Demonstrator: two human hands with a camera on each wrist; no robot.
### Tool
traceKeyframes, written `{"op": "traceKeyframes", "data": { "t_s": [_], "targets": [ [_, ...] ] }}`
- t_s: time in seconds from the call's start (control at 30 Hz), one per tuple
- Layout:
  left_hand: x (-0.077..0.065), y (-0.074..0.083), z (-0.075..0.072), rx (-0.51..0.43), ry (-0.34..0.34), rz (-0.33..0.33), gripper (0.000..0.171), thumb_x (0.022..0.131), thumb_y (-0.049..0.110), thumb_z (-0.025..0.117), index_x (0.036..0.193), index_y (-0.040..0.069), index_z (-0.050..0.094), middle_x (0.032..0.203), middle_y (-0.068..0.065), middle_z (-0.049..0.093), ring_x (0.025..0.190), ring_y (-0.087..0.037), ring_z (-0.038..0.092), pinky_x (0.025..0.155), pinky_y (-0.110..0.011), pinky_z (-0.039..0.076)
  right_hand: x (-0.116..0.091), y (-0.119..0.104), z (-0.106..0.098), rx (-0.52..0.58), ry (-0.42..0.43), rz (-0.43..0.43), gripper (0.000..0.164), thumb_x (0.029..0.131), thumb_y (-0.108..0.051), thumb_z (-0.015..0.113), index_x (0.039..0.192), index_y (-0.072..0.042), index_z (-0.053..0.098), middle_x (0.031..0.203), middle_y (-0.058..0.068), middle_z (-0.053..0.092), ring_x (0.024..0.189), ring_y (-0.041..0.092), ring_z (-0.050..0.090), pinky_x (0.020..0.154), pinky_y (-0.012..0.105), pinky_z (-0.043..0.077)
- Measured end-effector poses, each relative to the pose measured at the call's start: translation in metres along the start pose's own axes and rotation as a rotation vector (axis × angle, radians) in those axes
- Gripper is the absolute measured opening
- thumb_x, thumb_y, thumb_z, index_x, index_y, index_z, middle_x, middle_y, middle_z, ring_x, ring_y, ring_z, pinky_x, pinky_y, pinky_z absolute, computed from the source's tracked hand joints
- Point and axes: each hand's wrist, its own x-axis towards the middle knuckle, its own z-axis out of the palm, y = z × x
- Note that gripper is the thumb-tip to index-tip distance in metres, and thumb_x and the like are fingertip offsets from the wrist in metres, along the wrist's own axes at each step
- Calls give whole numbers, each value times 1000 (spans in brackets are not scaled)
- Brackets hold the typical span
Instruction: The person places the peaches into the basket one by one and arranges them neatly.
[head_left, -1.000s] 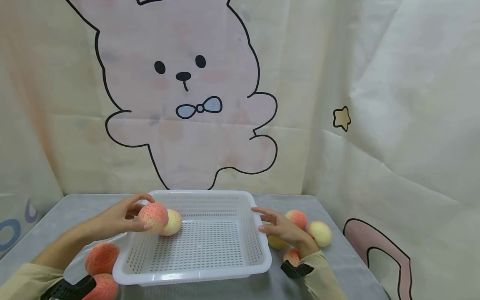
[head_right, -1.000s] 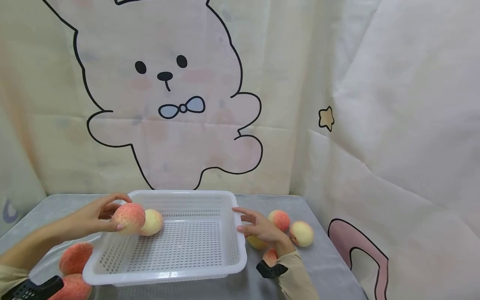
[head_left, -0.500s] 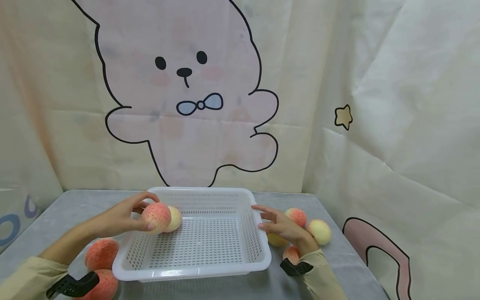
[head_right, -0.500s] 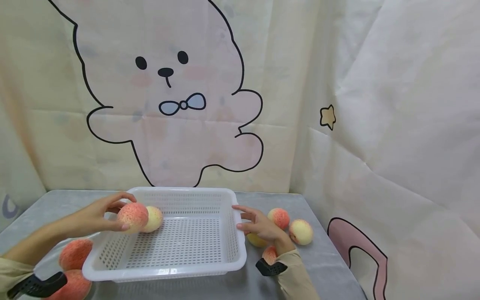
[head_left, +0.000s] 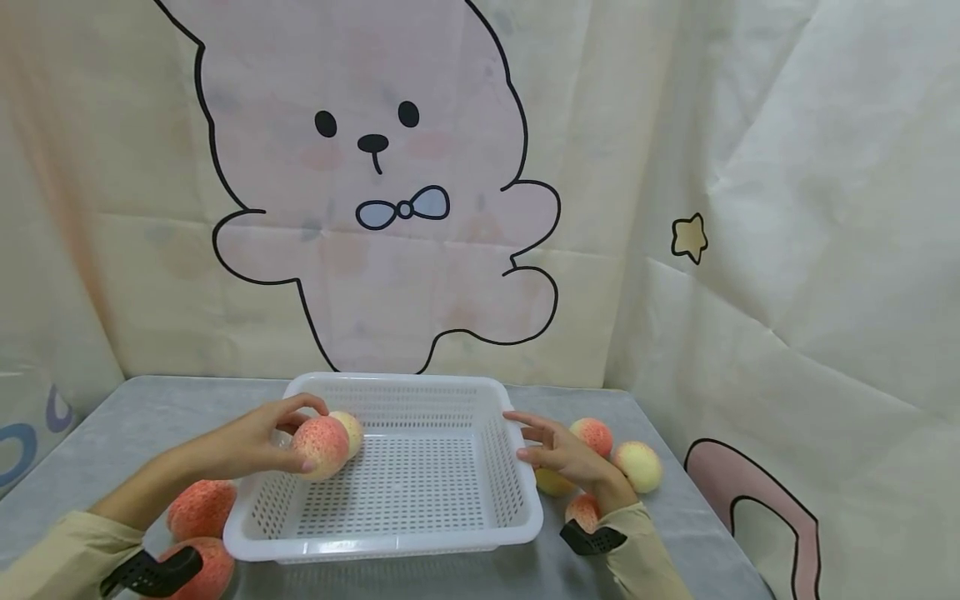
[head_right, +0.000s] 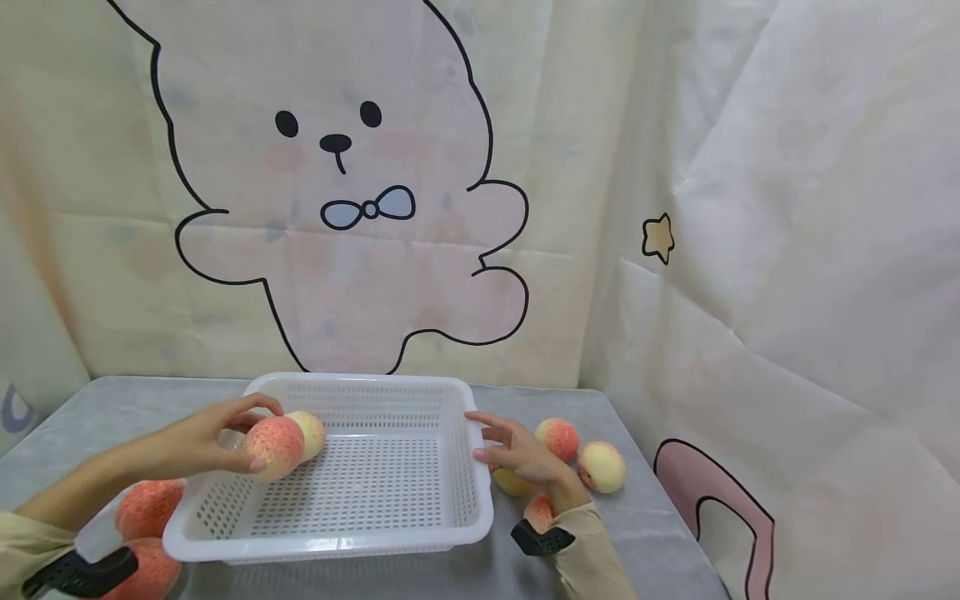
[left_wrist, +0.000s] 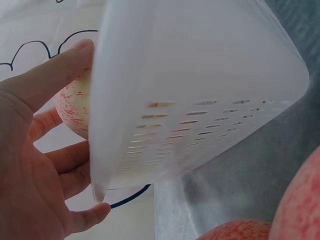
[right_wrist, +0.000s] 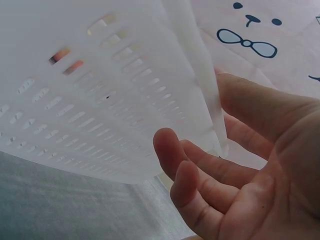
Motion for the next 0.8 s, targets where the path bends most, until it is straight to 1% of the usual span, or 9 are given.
{"op": "traceKeyframes", "data": {
  "t_s": [0.13, 0.2, 0.33, 0.43, 0.57, 0.8],
  "targets": [
    [0, 1, 1, 27, -8, -14, 63, 86, 26, 81, 136, 13, 46, 135, -25, 61, 125, -45, 56, 88, -62, 51, -1, 0, 1, 4, 0, 1, 65, 101, -12, 60, 159, -10, 30, 150, 29, 46, 117, 19, 65, 94, 34, 57],
    [-1, 1, 2, 42, -12, -35, 64, 85, 28, 82, 136, 14, 46, 136, -25, 61, 126, -46, 55, 89, -68, 49, -1, -1, 1, 3, 1, 6, 65, 101, -12, 60, 159, -10, 30, 151, 29, 46, 118, 18, 65, 95, 33, 56],
    [-2, 2, 4, 60, -23, -64, 66, 84, 29, 83, 137, 15, 46, 135, -25, 60, 124, -44, 57, 89, -73, 46, -1, 1, 0, -6, 0, 5, 66, 101, -12, 60, 159, -9, 29, 151, 30, 45, 118, 16, 65, 95, 32, 56],
    [-2, 1, 5, 64, -31, -72, 66, 84, 28, 83, 138, 16, 46, 135, -25, 60, 122, -42, 58, 88, -71, 48, 0, 1, 0, -9, -2, -7, 66, 101, -12, 60, 159, -7, 28, 150, 32, 45, 116, 15, 65, 93, 32, 56],
    [-3, 1, 6, 63, -44, -83, 67, 83, 25, 83, 138, 17, 45, 136, -25, 58, 121, -42, 58, 87, -69, 50, -1, 1, 0, -9, -1, -8, 66, 101, -12, 60, 159, -9, 29, 150, 31, 46, 116, 15, 66, 93, 33, 57],
    [-3, 1, 6, 98, -64, -84, 66, 81, 27, 85, 135, 19, 47, 136, -22, 58, 123, -43, 56, 89, -70, 47, -1, 0, 1, -1, 4, -5, 65, 101, -11, 60, 159, -10, 30, 151, 30, 45, 117, 17, 65, 94, 33, 56]
  ]
}}
